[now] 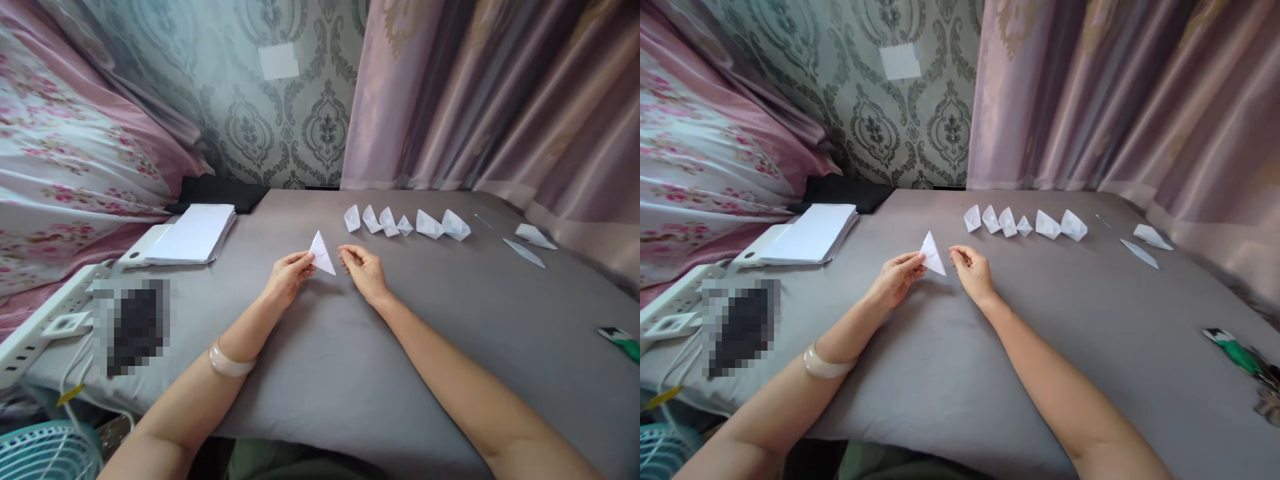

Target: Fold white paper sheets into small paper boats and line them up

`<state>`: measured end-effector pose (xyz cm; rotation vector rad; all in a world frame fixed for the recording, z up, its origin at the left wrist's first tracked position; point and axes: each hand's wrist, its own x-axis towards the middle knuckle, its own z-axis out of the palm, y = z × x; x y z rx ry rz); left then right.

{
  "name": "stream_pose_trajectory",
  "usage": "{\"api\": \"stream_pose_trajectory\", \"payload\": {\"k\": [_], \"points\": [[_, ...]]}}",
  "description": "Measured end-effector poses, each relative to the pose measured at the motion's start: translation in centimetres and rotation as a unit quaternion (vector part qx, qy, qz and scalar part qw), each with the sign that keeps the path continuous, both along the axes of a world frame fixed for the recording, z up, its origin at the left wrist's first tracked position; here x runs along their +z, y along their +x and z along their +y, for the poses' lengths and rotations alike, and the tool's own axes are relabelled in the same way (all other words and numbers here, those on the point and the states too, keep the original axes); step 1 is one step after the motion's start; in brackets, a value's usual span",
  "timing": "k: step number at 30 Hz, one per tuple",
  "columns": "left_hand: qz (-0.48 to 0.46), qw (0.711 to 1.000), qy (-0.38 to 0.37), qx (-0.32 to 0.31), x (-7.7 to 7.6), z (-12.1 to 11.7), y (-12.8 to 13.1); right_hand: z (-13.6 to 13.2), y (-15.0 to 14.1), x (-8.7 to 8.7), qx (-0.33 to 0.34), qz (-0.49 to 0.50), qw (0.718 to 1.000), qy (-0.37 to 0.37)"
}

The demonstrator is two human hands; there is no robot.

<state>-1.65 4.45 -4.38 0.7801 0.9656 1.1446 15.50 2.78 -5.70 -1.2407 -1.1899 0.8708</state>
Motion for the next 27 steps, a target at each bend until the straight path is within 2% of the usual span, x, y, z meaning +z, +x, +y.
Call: {"api": "stream_pose_trajectory", "payload": {"k": [5,9,13,17,20,24,27], "points": [[-0.001,1.0,0.0,-0.021,-0.1,-0.1,0.1,-0.4,-0.5,0.2,0.003,-0.09,0.994,0.053],[0.009,0.999,0.01,-0.032,0.0,-0.4,0.0,-0.3,-0.8,-0.1,0.013,-0.123,0.989,0.081],[0.026,0.998,0.032,-0.053,0.0,-0.5,0.0,-0.2,-0.7,-0.4,0.02,-0.127,0.989,0.075],[0.054,0.994,0.063,-0.074,0.0,-0.7,0.2,-0.4,-0.5,0.0,0.014,-0.113,0.993,0.038],[0.071,0.992,0.09,-0.061,0.0,-0.9,0.3,-0.5,-0.6,0.4,0.017,-0.107,0.994,0.024],[0.097,0.99,0.101,-0.014,-0.2,-1.0,0.3,-0.6,-0.8,0.5,0.013,-0.12,0.992,0.045],[0.132,0.984,0.121,0.012,-0.4,-0.9,0.4,-0.7,-1.1,0.3,0.032,-0.115,0.992,0.032]]}}
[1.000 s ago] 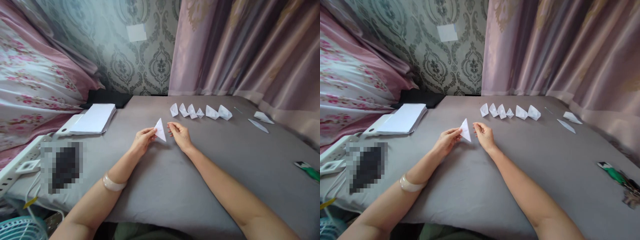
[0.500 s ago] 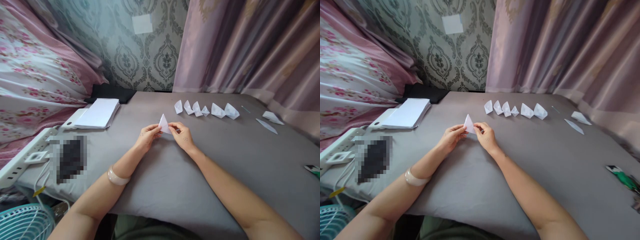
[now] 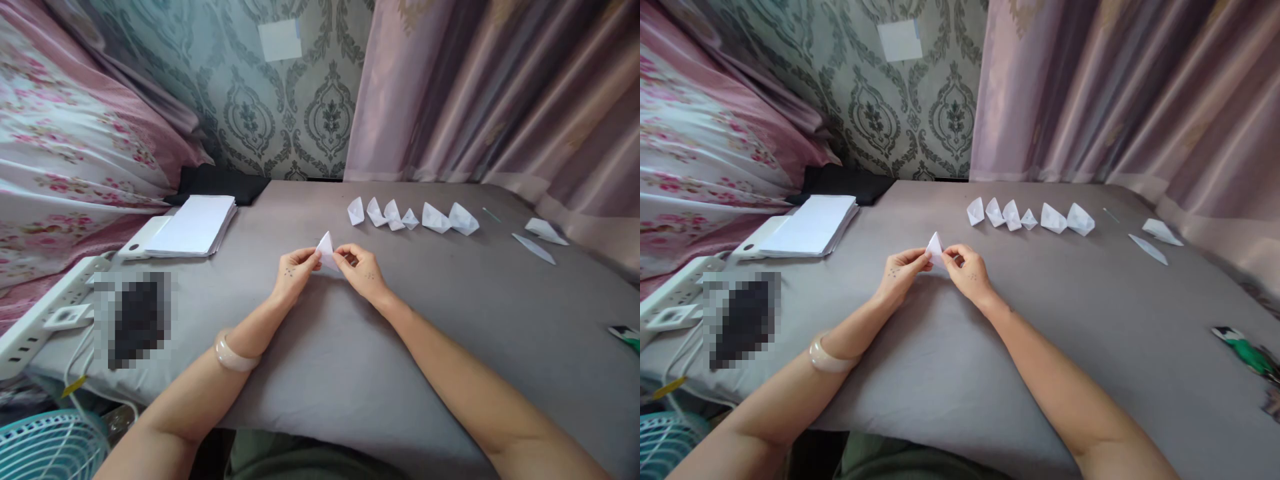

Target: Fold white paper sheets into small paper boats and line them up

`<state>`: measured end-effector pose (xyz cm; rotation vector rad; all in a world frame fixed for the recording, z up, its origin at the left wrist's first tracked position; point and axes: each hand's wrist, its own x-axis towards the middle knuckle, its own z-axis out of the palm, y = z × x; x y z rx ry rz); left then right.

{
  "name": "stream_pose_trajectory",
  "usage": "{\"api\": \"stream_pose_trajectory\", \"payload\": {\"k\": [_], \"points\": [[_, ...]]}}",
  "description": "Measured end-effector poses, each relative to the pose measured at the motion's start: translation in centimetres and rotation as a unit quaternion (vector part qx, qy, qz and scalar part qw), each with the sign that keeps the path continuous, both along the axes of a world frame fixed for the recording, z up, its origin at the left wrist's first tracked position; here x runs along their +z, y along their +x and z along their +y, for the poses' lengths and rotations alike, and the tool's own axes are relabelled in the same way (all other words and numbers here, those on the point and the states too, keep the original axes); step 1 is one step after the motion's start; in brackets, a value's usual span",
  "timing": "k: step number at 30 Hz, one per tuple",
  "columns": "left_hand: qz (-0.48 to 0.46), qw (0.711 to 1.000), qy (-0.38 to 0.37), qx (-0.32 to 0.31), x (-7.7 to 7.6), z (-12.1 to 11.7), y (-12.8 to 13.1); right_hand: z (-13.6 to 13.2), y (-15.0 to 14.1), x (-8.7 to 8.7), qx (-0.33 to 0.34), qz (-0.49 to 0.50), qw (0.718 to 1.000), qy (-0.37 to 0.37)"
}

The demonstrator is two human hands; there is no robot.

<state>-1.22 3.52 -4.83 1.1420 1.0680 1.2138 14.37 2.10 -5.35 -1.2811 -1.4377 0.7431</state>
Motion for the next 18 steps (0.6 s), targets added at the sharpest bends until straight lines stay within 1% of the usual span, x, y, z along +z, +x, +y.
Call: {"api": "stream_pose_trajectory", "payload": {"k": [3,5,7,9,12,14,15,18], "points": [[0.035,0.999,0.029,0.009,-0.1,-0.1,0.2,0.0,-0.2,-0.2,0.013,0.028,0.999,-0.017],[0.042,0.998,0.04,-0.007,0.1,-0.3,0.3,0.0,-0.1,-0.2,0.016,0.051,0.998,-0.023],[0.032,0.998,0.037,-0.03,0.5,-0.5,0.3,0.0,0.2,0.0,0.023,0.08,0.996,-0.045],[-0.003,0.998,0.01,-0.057,0.9,-0.5,0.1,0.0,0.8,0.4,0.056,0.121,0.986,-0.099],[-0.084,0.987,-0.074,-0.112,1.0,-0.1,-0.2,0.0,1.6,0.9,0.148,0.189,0.952,-0.189],[-0.115,0.975,-0.117,-0.148,0.9,0.2,-0.4,0.0,1.9,1.1,0.197,0.223,0.933,-0.205],[-0.119,0.971,-0.125,-0.164,0.9,0.3,-0.4,0.0,2.0,1.2,0.211,0.236,0.927,-0.203],[-0.116,0.965,-0.122,-0.199,0.8,0.3,-0.4,0.1,2.0,1.1,0.225,0.254,0.921,-0.192]]}}
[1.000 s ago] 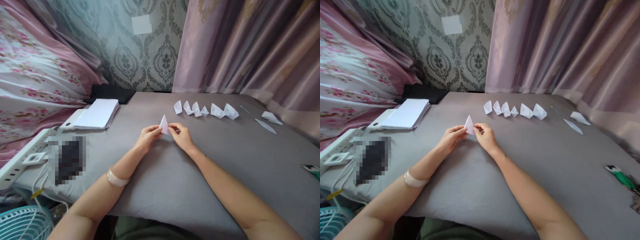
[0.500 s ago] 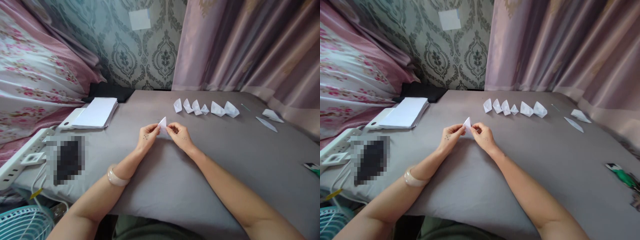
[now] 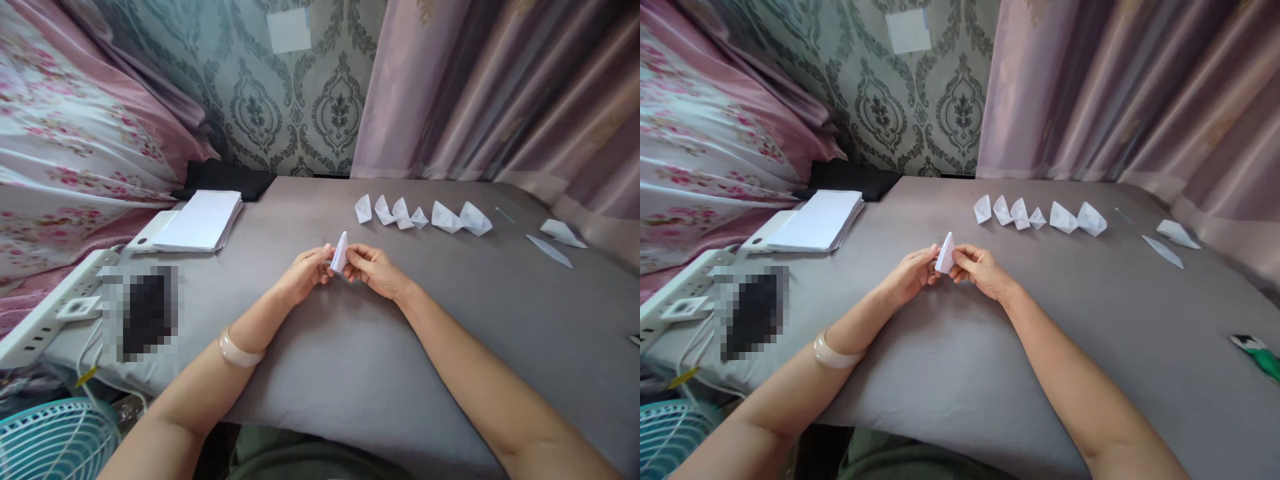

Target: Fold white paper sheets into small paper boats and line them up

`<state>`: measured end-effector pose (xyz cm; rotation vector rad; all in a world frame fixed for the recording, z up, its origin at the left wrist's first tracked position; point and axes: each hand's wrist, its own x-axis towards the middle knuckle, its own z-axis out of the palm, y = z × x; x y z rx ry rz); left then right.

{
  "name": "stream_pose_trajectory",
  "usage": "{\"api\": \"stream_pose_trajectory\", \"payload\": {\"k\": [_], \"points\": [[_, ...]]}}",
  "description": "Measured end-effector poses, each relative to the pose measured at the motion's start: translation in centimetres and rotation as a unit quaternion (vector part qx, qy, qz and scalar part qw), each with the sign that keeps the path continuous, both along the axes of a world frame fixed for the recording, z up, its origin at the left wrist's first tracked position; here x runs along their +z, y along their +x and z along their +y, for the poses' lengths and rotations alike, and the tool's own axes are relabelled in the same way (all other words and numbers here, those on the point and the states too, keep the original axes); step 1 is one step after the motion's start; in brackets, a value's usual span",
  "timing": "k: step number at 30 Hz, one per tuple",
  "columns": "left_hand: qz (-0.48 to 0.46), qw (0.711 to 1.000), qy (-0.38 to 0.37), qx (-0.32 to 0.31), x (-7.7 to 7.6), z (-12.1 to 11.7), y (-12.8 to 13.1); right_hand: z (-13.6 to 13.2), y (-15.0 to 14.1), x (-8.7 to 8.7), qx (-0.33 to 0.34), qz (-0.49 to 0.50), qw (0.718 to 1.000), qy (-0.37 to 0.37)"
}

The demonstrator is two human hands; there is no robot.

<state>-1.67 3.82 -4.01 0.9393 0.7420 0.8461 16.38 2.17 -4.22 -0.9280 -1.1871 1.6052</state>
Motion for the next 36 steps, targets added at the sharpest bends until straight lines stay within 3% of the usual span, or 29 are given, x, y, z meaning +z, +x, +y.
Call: {"api": "stream_pose_trajectory", "payload": {"k": [10,15,19,24,32,36], "points": [[-0.001,1.0,-0.019,-0.009,0.2,-0.1,-0.1,0.4,0.5,-0.3,-0.031,-0.038,0.999,-0.001],[0.032,0.999,-0.009,0.008,0.2,-0.4,0.1,0.7,0.5,-0.9,-0.117,-0.126,0.98,0.097],[0.033,0.996,0.049,0.071,0.4,-0.5,0.2,0.8,0.2,-1.3,-0.161,-0.156,0.963,0.15],[0.015,0.986,0.123,0.112,0.5,-0.6,0.6,0.6,-0.6,-1.2,-0.178,-0.112,0.968,0.14],[-0.003,0.982,0.138,0.129,-0.5,-0.1,0.5,0.4,-0.9,-1.4,-0.148,-0.128,0.974,0.114],[0.024,0.983,0.142,0.113,-0.3,-0.3,0.4,0.3,-0.8,-1.2,-0.151,-0.149,0.97,0.119]]}}
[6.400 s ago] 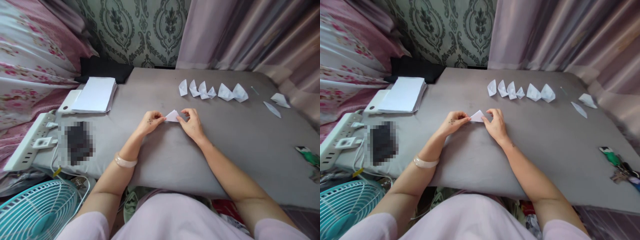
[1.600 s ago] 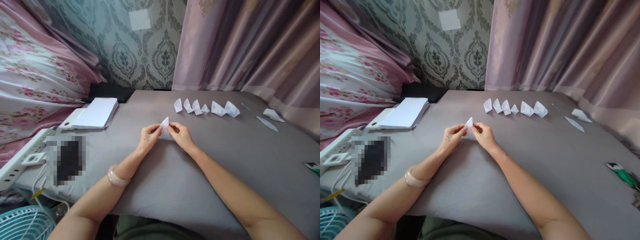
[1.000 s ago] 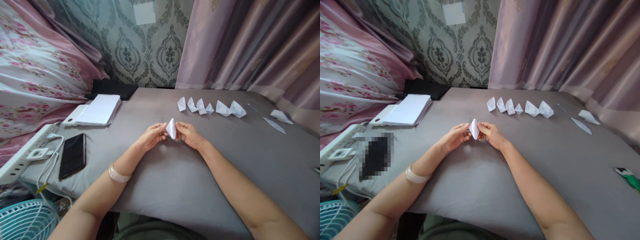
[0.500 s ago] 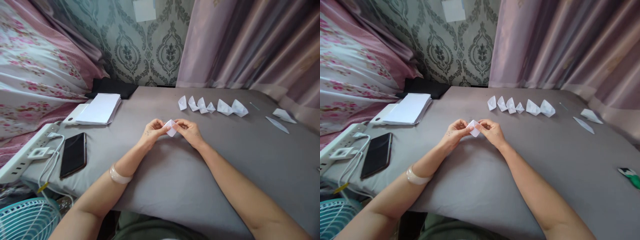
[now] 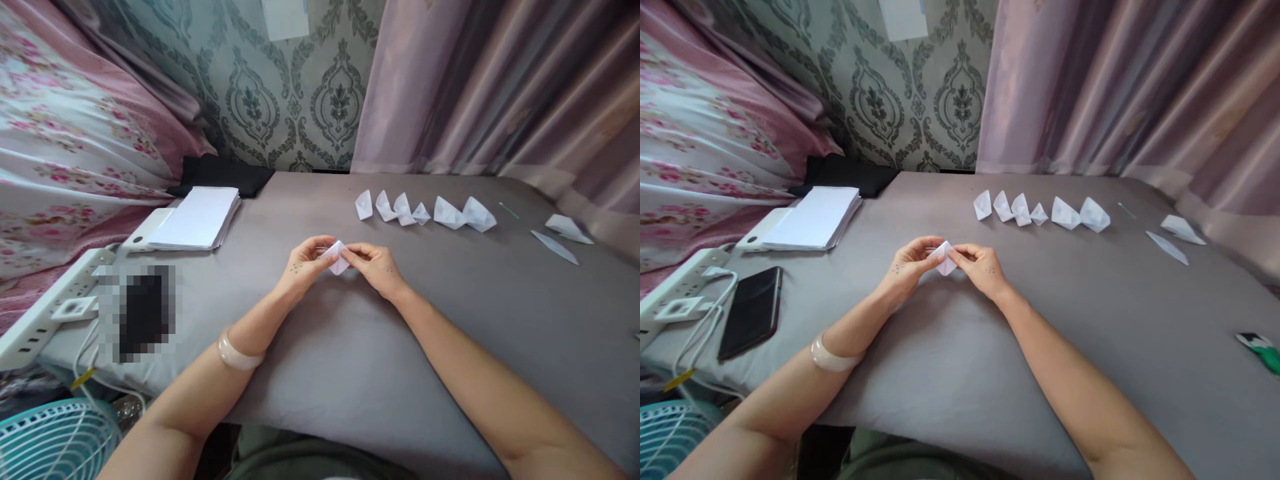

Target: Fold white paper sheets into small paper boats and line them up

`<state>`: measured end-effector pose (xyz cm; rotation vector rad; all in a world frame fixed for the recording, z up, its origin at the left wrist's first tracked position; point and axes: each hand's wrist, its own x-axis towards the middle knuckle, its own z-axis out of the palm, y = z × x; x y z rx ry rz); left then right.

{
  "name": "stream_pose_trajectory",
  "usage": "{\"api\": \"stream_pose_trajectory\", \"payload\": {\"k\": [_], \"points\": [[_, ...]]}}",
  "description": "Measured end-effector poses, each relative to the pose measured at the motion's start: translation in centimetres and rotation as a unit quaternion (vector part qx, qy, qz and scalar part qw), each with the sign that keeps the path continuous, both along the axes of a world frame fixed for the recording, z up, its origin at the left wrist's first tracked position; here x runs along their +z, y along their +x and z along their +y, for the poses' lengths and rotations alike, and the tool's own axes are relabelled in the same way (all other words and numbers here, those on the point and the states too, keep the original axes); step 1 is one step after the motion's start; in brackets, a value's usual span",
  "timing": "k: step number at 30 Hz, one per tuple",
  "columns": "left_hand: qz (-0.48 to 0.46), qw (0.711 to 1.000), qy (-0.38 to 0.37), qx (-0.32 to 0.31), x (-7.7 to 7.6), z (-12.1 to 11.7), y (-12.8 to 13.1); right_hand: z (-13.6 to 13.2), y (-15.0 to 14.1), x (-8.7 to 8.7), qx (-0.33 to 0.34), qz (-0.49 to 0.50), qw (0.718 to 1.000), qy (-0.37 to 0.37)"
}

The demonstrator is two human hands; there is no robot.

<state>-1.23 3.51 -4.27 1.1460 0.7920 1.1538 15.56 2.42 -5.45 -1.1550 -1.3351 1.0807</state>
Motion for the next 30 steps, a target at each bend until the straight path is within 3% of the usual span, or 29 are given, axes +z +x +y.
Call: {"api": "stream_pose_trajectory", "payload": {"k": [5,12,22,25,27,30], "points": [[0.07,0.997,-0.006,-0.025,0.5,-0.3,-0.1,-0.5,-0.5,0.7,0.024,-0.004,1.0,0.002],[0.072,0.996,-0.045,0.038,0.3,0.1,-0.5,-1.4,-1.6,1.0,0.083,0.097,0.978,-0.165],[0.139,0.989,-0.048,0.019,0.2,-0.4,0.3,-1.4,-1.6,0.9,0.052,0.054,0.972,-0.221],[0.112,0.987,-0.111,0.026,-0.2,0.1,0.1,-1.6,-1.6,1.0,0.041,-0.025,0.988,-0.145],[0.083,0.983,-0.158,0.03,-0.1,0.5,-0.1,-1.7,-1.5,1.1,0.001,-0.12,0.993,0.008],[0.057,0.978,-0.201,0.025,0.2,0.6,-0.3,-1.8,-1.4,1.2,0.003,-0.252,0.936,0.246]]}}
